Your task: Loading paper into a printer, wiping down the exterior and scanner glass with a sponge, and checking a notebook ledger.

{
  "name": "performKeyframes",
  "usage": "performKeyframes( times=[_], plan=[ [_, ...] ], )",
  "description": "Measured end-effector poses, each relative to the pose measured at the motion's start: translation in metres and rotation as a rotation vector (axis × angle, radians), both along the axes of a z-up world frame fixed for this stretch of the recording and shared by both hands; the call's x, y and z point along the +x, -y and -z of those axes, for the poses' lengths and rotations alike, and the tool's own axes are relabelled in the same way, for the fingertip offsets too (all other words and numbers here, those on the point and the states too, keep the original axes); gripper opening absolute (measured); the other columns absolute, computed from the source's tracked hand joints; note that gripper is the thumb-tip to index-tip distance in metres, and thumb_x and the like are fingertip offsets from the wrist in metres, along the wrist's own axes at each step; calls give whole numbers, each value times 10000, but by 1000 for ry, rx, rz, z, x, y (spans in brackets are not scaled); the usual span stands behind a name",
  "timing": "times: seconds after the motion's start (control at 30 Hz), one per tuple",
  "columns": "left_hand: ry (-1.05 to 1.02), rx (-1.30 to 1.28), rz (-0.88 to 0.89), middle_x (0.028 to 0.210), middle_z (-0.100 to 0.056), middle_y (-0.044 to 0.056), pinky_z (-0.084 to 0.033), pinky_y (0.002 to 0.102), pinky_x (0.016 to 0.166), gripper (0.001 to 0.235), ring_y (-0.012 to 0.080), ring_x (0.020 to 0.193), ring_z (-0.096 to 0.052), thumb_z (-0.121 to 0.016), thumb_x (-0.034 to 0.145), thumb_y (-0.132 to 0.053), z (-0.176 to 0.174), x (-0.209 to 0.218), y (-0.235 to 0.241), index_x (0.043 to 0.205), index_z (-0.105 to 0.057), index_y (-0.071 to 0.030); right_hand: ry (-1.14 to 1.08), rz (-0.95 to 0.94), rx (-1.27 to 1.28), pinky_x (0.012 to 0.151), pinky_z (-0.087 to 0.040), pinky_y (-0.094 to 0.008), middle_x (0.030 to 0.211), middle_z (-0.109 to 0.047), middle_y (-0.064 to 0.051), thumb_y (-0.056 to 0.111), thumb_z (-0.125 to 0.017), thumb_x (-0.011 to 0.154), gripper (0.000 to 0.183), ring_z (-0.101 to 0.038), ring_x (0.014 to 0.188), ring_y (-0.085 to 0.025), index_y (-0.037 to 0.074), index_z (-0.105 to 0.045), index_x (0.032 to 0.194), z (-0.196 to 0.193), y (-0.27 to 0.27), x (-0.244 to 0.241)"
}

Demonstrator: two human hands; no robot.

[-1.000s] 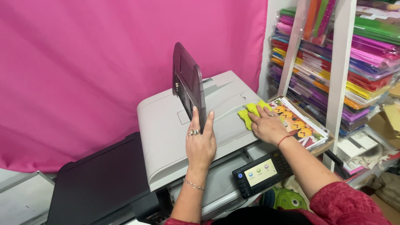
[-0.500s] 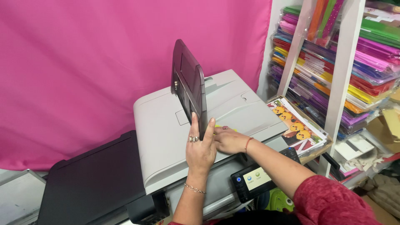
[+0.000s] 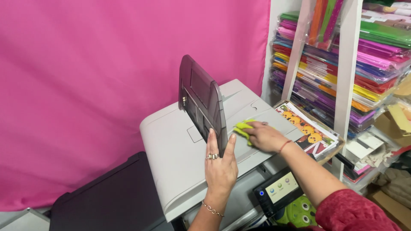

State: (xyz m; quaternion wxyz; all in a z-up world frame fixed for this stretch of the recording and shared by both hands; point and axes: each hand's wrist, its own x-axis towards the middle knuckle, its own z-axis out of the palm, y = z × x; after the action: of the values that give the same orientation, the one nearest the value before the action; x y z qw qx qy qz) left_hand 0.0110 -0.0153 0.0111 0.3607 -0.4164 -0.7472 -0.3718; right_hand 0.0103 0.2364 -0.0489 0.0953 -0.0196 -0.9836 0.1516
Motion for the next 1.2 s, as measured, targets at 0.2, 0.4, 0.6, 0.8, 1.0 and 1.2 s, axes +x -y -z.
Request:
performKeyframes(
  times=[0.2, 0.4, 0.6, 0.8, 1.0, 1.2],
  plan=[
    [18, 11, 37, 1547, -346, 342, -463, 533, 1108, 630, 527, 1347, -505, -702, 855, -23, -4, 0, 2, 1442, -536, -183, 67, 336, -45, 1138, -409, -395, 1557, -450, -62, 202, -500, 914, 515, -496, 1357, -299, 234, -590, 1420, -6, -48, 5],
    [3, 32, 49, 1544, -350, 343, -469, 520, 1122, 632, 514, 1349, -518, -709, 864, -7, -8, 2, 4, 1445, -526, -176, 156, 525, -80, 1076, -468, -408, 1384, -622, -68, 168, -425, 961, 506, -619, 1212, -302, 189, -589, 1439, -25, -68, 23],
    [6, -12, 0, 1562, -333, 342, -468, 511, 1102, 621, 515, 1357, -507, -718, 860, -67, -4, 0, 2, 1442, -544, -193, 134, 228, -8, 1188, -373, -469, 1486, -560, -40, 225, -490, 922, 457, -451, 1440, -300, 257, -665, 1343, -27, 1, 46],
    [-28, 4, -62, 1554, -332, 359, -414, 520, 1170, 634, 517, 1405, -460, -705, 836, -56, -3, 3, -2, 1441, -553, -175, 35, -117, -64, 1095, -407, -449, 1571, -411, -190, 311, -584, 940, 561, -507, 1321, -400, 70, -516, 1442, -22, 47, 34],
    [-40, 33, -114, 1563, -318, 348, -408, 522, 1181, 583, 515, 1415, -452, -721, 837, -65, 0, 4, -6, 1398, -605, -169, 63, -72, 208, 1151, -182, -685, 1671, -189, -187, 467, -507, 953, 699, -201, 1518, -415, 96, -368, 1528, -14, 39, -10],
    [-41, 38, -196, 1564, -331, 322, -420, 506, 1170, 528, 495, 1418, -454, -703, 854, -65, 3, 6, -12, 1366, -643, -182, 300, -213, 201, 1237, -106, -548, 1685, -145, -172, 534, -431, 965, 706, -89, 1562, -383, 145, -374, 1551, -8, 42, -53]
  ],
)
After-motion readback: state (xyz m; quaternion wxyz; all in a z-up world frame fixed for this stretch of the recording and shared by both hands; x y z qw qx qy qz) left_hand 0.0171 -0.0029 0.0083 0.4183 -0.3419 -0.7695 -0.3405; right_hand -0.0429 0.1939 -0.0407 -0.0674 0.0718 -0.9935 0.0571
